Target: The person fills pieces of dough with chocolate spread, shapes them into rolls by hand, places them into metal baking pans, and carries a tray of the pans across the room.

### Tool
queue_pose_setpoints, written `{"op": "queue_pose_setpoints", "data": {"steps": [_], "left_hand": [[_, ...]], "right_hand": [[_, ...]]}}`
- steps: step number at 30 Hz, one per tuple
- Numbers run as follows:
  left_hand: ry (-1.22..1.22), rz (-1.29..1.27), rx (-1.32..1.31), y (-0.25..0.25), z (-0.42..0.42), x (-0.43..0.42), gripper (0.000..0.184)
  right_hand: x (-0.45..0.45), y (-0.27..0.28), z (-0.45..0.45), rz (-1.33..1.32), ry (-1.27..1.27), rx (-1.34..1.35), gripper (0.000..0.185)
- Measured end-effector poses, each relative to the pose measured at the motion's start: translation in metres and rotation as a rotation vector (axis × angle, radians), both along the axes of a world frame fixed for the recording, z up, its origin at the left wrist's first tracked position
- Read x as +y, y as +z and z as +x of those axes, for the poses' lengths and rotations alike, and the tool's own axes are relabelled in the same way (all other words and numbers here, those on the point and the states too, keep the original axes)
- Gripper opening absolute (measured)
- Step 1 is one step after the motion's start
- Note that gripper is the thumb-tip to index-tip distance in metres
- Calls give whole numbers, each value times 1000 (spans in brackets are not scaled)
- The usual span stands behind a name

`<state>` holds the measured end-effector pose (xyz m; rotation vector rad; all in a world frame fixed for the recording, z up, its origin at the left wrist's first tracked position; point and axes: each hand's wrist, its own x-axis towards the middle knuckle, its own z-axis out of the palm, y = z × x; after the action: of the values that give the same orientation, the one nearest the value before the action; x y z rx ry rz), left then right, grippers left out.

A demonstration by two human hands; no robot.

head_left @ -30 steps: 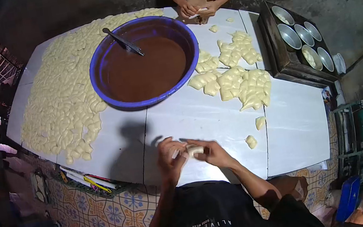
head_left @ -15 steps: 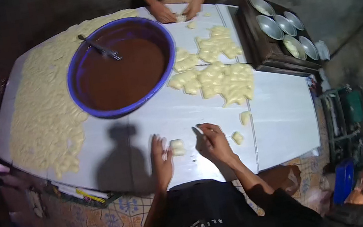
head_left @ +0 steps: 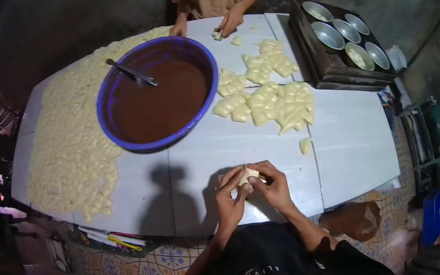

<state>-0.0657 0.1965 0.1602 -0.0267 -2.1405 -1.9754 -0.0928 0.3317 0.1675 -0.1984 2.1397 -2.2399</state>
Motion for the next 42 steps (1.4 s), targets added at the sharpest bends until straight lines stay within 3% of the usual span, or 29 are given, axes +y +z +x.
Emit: {"op": "queue_pose_setpoints", "data": {"steps": [1,3,5,7,8,9,10,11,12,13,15,16,18,19,20,22,23,25,29,31,32,33,34,35,36,37,39,41,42], "left_hand": [[14,-12,6,0,3,0,34],[159,288,-100,0,8,-2,27],[234,258,-69,4,9,-5,20],[184,178,-265,13,11,-11,18],[9,416,-256,-7,11,-18,22],[19,418,-257,-14,15,-17,22],[-92,982,-290,-12,15,-16,26],[-216,1546,-302,-11,12,-14,30],[-241,1500,-272,-7,14,-11,37],[-124,1312,-363,2,12,-9,73],[-576,1440,-220,35,-16,-25,120],[-631,1314,-257,37,-33,-35,146],[-626,969,-127,40,-84,-70,131],[-491,927,-143,66,-111,-78,105],[-185,552,-88,64,-141,-99,80],[261,-372,-251,69,-193,-124,68],[353,-607,-241,53,-209,-127,63],[-112,-670,-518,28,-237,-149,59],[-157,-847,-429,74,-195,-123,52],[76,-985,-138,71,-175,-103,44],[180,-931,110,76,-156,-92,30],[58,-665,-141,77,-143,-85,52],[-25,-147,-295,66,-129,-77,66],[-106,375,-435,55,-115,-70,79],[-203,576,-529,48,-103,-68,88],[-300,778,-616,44,-92,-66,97],[-194,941,-660,40,-69,-56,84],[97,625,-549,41,-49,-38,70],[98,858,-570,27,-40,-36,55]], "right_hand": [[-12,25,6,-49,7,-134,27],[-19,13,1,195,71,0,24],[-26,-7,-17,65,102,43,29],[-26,2,-21,-37,121,-34,34],[-30,9,-20,21,250,148,38],[-35,13,-19,75,370,330,43],[-38,15,-13,-61,405,188,44],[-36,6,-21,110,450,320,51],[-31,6,-22,-21,490,124,60],[-30,11,-24,-154,523,-76,70],[-22,-17,-38,-371,548,-114,100],[-22,-21,-37,-404,589,-156,102],[-21,-29,-43,-341,628,-161,107],[-25,-16,-45,-336,566,-101,106],[-28,-14,-49,-368,526,-130,105],[-28,-19,-48,-391,468,-170,101],[-28,-22,-48,-385,448,-175,98],[-28,-35,-49,-418,451,-210,86],[-28,-46,-53,-458,409,-225,82],[-28,-48,-53,-429,359,-227,74],[-34,-40,-53,-494,308,-289,66],[-38,-33,-53,-559,256,-352,58],[-39,-33,-57,-557,252,-360,58],[-39,-38,-60,-801,297,-550,50],[-37,-42,-59,-1046,333,-742,42],[-39,-44,-54,-1143,348,-568,26],[-33,-54,-50,-731,108,-664,18],[-32,-42,-40,-567,47,-684,19],[-35,-32,-32,-177,51,-271,24]]}}
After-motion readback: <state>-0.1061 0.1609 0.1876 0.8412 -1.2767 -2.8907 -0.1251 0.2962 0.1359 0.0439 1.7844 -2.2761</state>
